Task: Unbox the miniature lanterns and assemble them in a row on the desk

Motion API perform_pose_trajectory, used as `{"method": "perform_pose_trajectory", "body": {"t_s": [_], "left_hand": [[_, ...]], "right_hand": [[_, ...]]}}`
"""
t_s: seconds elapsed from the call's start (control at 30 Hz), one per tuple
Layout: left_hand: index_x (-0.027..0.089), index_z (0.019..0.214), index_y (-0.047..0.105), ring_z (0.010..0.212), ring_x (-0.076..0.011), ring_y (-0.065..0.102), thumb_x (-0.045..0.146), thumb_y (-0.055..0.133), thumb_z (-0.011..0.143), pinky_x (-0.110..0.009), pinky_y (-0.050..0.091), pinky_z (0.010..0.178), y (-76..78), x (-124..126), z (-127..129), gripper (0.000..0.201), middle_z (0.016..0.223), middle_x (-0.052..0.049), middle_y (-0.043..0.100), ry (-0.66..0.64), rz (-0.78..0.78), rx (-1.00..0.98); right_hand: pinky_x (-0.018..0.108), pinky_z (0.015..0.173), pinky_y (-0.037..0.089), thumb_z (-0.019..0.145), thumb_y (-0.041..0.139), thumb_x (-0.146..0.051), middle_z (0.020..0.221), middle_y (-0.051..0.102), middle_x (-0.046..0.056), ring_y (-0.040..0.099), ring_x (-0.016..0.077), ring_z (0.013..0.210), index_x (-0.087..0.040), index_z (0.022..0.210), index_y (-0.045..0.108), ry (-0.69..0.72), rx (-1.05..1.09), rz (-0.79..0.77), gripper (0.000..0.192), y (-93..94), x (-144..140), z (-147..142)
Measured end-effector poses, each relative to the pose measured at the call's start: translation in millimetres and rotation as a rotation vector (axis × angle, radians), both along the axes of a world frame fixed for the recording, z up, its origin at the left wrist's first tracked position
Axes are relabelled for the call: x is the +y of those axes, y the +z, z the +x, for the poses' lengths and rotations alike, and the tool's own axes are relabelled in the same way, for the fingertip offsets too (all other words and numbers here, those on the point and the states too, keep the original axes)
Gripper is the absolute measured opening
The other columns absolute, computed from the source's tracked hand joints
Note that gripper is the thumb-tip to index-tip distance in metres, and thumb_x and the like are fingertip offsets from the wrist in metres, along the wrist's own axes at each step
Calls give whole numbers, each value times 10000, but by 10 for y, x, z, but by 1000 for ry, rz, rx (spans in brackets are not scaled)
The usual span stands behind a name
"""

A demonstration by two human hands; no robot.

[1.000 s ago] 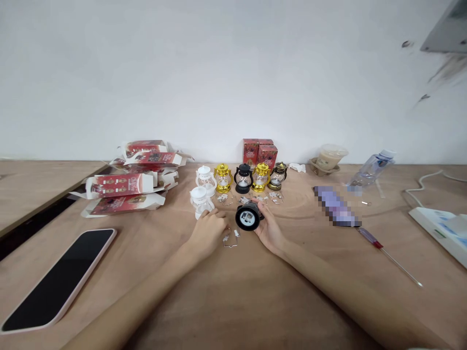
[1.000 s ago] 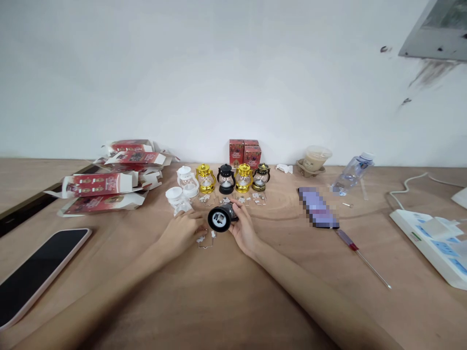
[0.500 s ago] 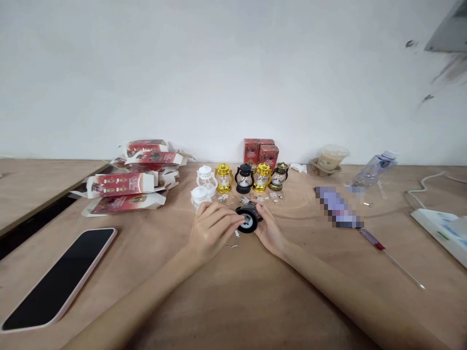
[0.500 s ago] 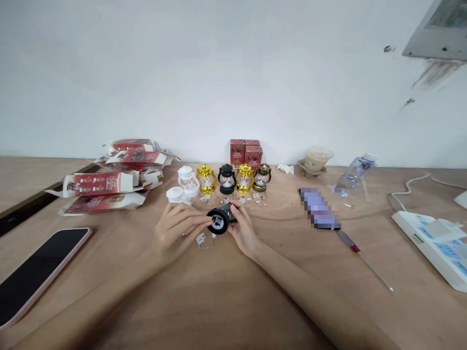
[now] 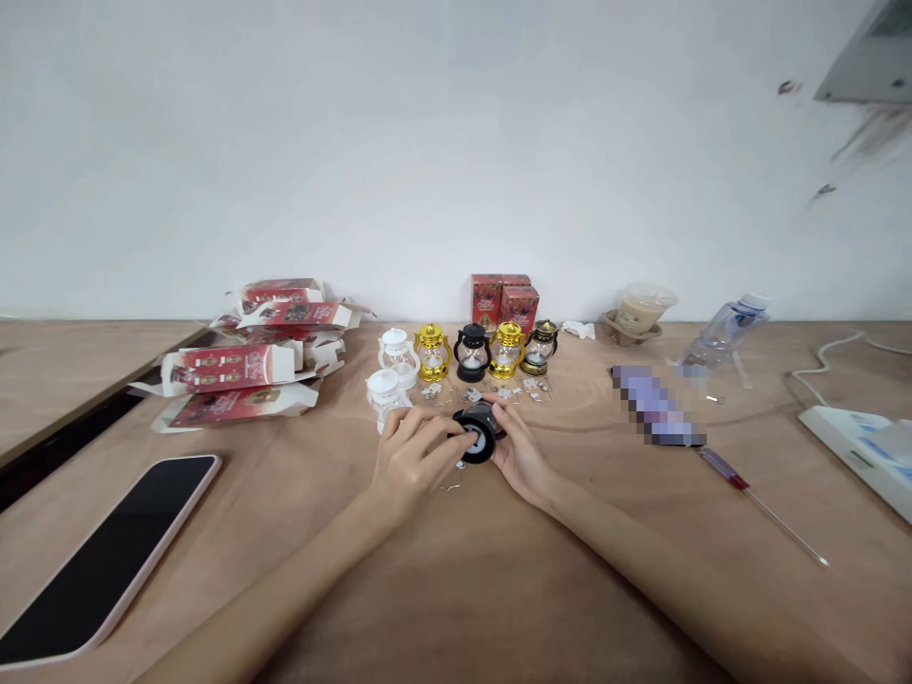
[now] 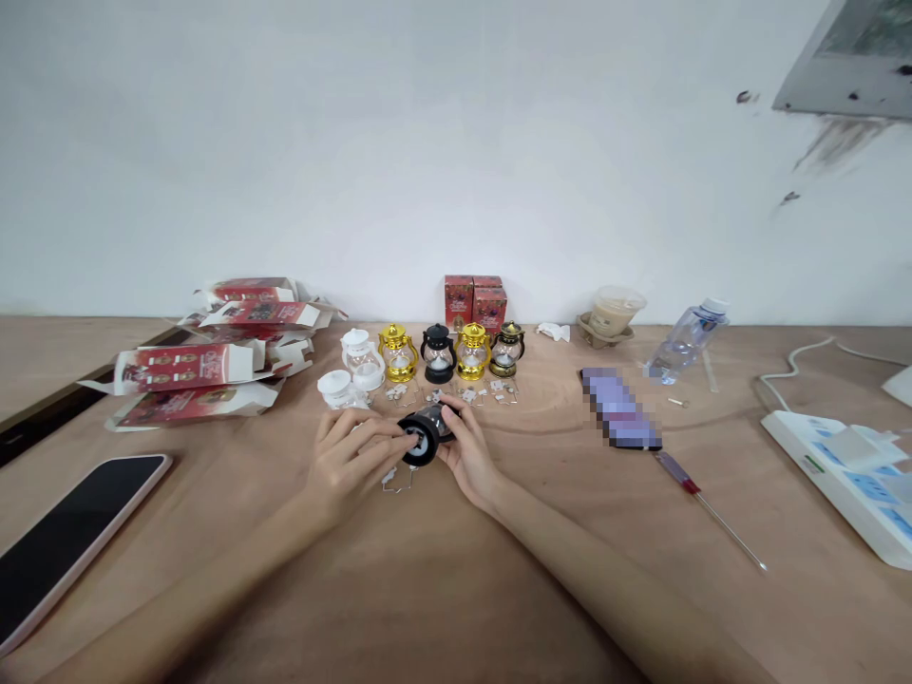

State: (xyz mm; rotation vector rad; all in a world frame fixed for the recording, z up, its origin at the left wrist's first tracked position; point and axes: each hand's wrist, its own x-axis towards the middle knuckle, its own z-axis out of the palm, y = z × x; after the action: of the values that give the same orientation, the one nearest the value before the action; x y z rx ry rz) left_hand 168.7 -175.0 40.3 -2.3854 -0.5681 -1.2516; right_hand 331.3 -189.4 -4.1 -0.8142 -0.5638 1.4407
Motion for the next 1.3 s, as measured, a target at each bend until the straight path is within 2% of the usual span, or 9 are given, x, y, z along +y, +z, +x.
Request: {"method": "perform_pose_trajectory", "body": {"t_s": [0.3,0.5,0.63,0.77,0.87,1.0,1.07,1.17,1.3], "left_hand": [[229,842,647,741,-131,558,99,590,831,-291,334,699,-24,12,27,143,771,33,706,3,1,7],[224,867,661,750,-145,534,167,637,817,-294,340,686,-22,17,30,79,804,10,698,-64,-123,-50],[223,846,665,761,-145,535,153,619,823,-291,335,680,-17,4,39,87,807,3,682,-64,-200,-59],[204,847,640,786,-153,553,199,629,815,-289,383,703,-9,-1,59,35,805,-12,636,-66,-430,-140],[200,922,625,872,-172,572,250,671,770,-296,446,759,-12,29,73,166,902,-36,630,-97,-707,-214],[201,882,650,786,-164,601,315,706,712,-266,470,651,-42,116,75,212,855,-32,661,-161,-1121,-252],[187,844,652,731,-160,607,317,717,686,-265,474,614,-49,152,69,215,805,-31,669,-212,-1270,-280],[187,853,659,707,-152,613,290,717,677,-270,477,614,-35,167,62,213,808,-31,682,-262,-1318,-308],[202,895,674,769,-165,632,255,687,703,-264,465,616,-27,127,77,200,881,-42,699,-229,-1242,-270]], "right_hand": [[208,637,481,643,760,-413,829,657,-45,581,108,744,-276,941,620,24,9,19,356,-8,-8,1],[204,614,472,648,758,-406,821,647,-48,577,107,729,-279,930,623,37,8,21,337,-3,-8,6],[214,617,469,653,754,-406,816,648,-46,572,110,711,-281,937,618,42,3,18,339,8,-9,7],[216,631,471,655,751,-417,827,649,-44,578,117,745,-284,953,608,59,-19,27,356,6,-10,15],[224,654,482,652,752,-421,847,648,-42,582,121,775,-280,951,606,65,-28,26,361,9,-12,17],[233,665,489,636,762,-427,833,649,-37,586,127,780,-274,937,609,84,-35,29,372,26,-18,12],[231,664,489,624,770,-430,822,644,-40,584,125,775,-276,922,615,84,-42,32,369,33,-20,10],[232,650,489,638,757,-447,814,641,-46,589,126,764,-286,922,620,83,-46,23,354,31,-22,12],[243,642,495,671,728,-472,838,655,-39,605,135,765,-292,946,621,81,-46,29,346,8,-15,14]]}}
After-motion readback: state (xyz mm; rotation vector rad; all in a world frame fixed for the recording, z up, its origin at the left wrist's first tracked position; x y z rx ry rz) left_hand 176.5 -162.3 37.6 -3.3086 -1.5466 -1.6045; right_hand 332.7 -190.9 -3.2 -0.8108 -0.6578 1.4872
